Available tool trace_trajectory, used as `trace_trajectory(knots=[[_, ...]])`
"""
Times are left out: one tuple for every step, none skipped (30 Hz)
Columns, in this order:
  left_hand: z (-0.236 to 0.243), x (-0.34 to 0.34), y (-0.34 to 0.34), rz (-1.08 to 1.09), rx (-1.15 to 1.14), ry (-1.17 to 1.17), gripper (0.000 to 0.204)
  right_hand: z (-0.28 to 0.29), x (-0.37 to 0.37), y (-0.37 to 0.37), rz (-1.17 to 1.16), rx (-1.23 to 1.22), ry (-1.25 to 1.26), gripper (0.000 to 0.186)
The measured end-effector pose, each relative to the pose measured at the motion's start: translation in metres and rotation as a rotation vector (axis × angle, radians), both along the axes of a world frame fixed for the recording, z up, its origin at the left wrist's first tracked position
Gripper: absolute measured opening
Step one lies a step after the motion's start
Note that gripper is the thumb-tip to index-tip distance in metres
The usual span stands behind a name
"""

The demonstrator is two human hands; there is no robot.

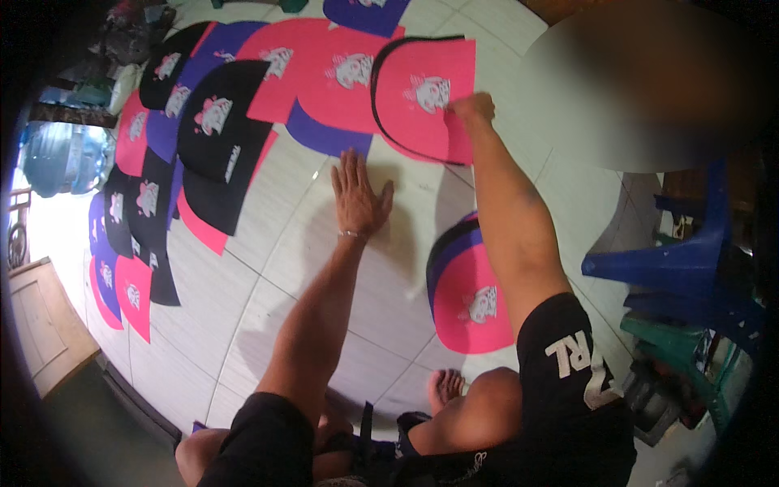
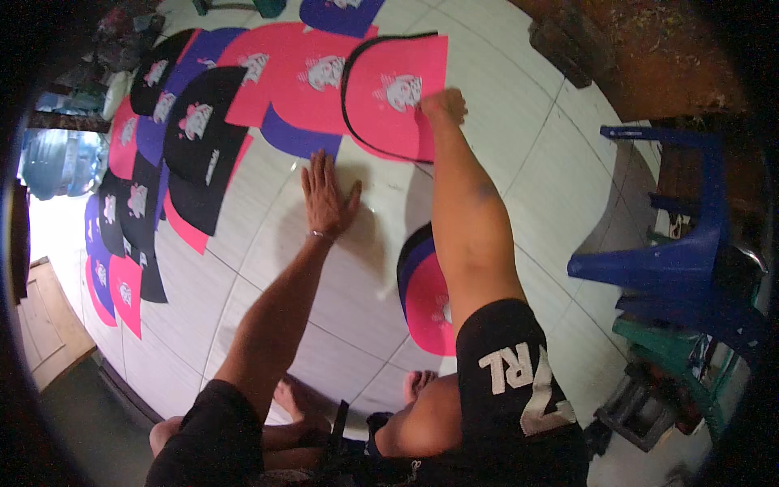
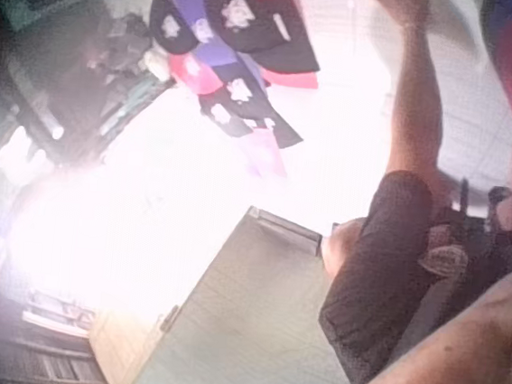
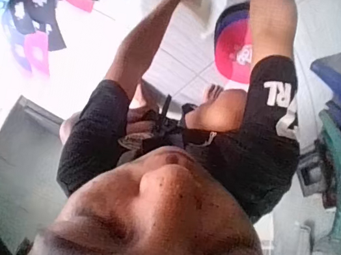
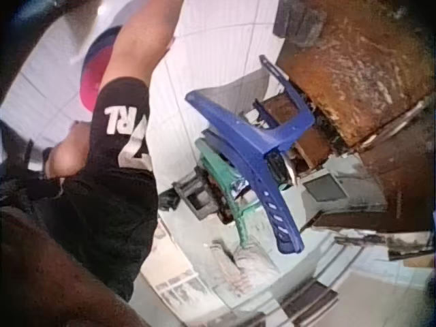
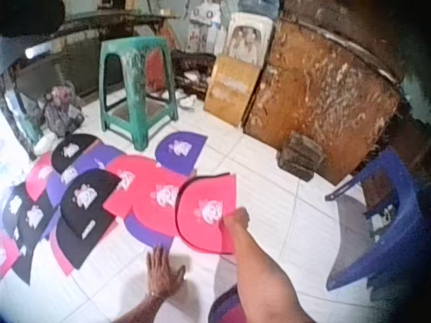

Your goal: The person prepares a screen printing frame with ink, uses a squeegee to print designs onto fabric panels, and then organizes the printed panels by hand into stacks on the floor.

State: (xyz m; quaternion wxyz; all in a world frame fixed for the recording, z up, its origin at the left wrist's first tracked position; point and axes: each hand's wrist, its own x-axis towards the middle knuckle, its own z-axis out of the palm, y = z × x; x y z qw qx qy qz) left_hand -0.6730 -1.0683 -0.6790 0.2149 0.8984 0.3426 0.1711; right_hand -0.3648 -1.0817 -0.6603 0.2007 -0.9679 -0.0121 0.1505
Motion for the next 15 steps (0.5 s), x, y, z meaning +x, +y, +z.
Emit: trace_trajectory(knots=[[-0.004,-0.006,0.005,0.027,0.012,0.042,0.080,0.014,-0.020,0.015,0.029,0.018,-0.027,0.031],[-0.001,-0.011,0.008,0.039,-0.002,0.061,0.080,0.026,-0.038,0.023,0.055,0.032,-0.056,0.032],[0.006,-0.011,0.007,0.041,0.016,0.058,0.080,0.028,-0.042,0.026,0.063,0.004,-0.054,0.032],[0.007,-0.008,0.014,0.041,0.049,0.046,0.079,0.033,-0.040,0.038,0.070,-0.010,-0.060,0.032],[0.003,-0.011,0.014,0.034,0.055,0.030,0.079,0.034,-0.043,0.037,0.093,-0.022,-0.082,0.035],[0.002,-0.012,0.014,0.030,0.059,0.029,0.079,0.037,-0.044,0.037,0.089,-0.018,-0.084,0.035],[0.002,-0.011,0.010,0.029,0.045,0.038,0.079,0.034,-0.042,0.034,0.032,0.030,-0.025,0.034],[0.002,-0.012,0.008,0.029,0.030,0.048,0.078,0.031,-0.039,0.031,-0.023,0.078,0.035,0.033],[0.002,-0.013,0.009,0.033,0.029,0.048,0.078,0.028,-0.036,0.029,-0.019,0.077,0.034,0.033],[0.001,-0.012,0.007,0.023,0.049,0.019,0.079,0.025,-0.033,0.024,-0.012,0.146,0.126,0.031],[-0.001,-0.011,0.006,0.011,0.068,-0.009,0.079,0.023,-0.028,0.018,-0.007,0.213,0.217,0.029],[-0.002,-0.009,0.006,0.016,0.059,-0.012,0.079,0.025,-0.019,0.014,-0.003,0.203,0.214,0.029],[-0.001,0.002,0.002,-0.006,0.060,-0.026,0.079,0.024,0.008,-0.002,0.030,0.491,0.383,0.022],[-0.002,-0.004,0.007,0.003,0.076,-0.010,0.079,0.031,-0.001,0.002,0.091,0.790,0.585,0.017],[-0.002,-0.008,0.011,0.026,0.081,0.026,0.078,0.046,-0.001,-0.001,0.166,0.837,0.645,0.019]])
